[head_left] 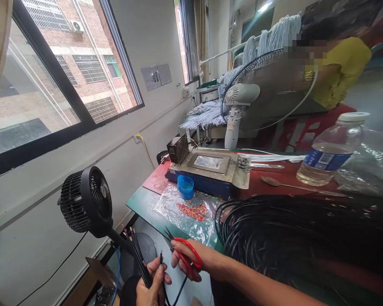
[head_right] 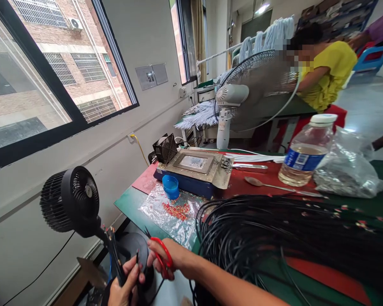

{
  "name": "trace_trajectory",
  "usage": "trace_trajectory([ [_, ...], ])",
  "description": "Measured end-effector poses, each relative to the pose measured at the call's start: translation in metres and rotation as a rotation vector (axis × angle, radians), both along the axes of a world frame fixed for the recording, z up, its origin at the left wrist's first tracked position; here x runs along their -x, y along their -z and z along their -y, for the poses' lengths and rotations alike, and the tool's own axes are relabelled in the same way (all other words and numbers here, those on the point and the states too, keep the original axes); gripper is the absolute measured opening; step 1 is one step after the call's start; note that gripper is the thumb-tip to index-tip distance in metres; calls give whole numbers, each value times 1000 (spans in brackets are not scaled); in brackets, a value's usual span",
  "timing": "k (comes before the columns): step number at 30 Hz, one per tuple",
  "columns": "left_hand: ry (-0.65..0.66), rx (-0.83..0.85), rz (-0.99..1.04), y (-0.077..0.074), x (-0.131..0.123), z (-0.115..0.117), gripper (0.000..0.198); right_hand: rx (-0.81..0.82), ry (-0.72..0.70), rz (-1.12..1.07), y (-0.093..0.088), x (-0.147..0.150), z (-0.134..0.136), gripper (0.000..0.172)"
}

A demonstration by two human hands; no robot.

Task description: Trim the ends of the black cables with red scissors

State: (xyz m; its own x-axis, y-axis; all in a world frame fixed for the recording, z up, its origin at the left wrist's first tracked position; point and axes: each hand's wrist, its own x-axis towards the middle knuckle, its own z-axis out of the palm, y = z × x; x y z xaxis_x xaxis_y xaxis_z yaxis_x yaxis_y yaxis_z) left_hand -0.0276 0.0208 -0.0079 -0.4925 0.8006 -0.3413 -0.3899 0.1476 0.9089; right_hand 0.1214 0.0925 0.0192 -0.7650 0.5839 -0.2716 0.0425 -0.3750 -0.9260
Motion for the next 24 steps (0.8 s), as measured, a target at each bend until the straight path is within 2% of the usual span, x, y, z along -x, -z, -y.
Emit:
trace_trajectory([
  [3, 112, 55, 42, -6, 1, 1, 54, -39, -77, -29, 0, -1, -1, 61],
  [8, 75, 36, 137, -17, 1, 0, 72, -105, -258, -86, -4, -5, 2, 59],
  [12, 116, 38, 149, -20, 1, 0, 77, -95, -279, -89, -7, -5, 3, 60],
  [24, 181, 44, 154, -11, 4, 0, 73, -91, -296, -63, -7, -5, 2, 58],
])
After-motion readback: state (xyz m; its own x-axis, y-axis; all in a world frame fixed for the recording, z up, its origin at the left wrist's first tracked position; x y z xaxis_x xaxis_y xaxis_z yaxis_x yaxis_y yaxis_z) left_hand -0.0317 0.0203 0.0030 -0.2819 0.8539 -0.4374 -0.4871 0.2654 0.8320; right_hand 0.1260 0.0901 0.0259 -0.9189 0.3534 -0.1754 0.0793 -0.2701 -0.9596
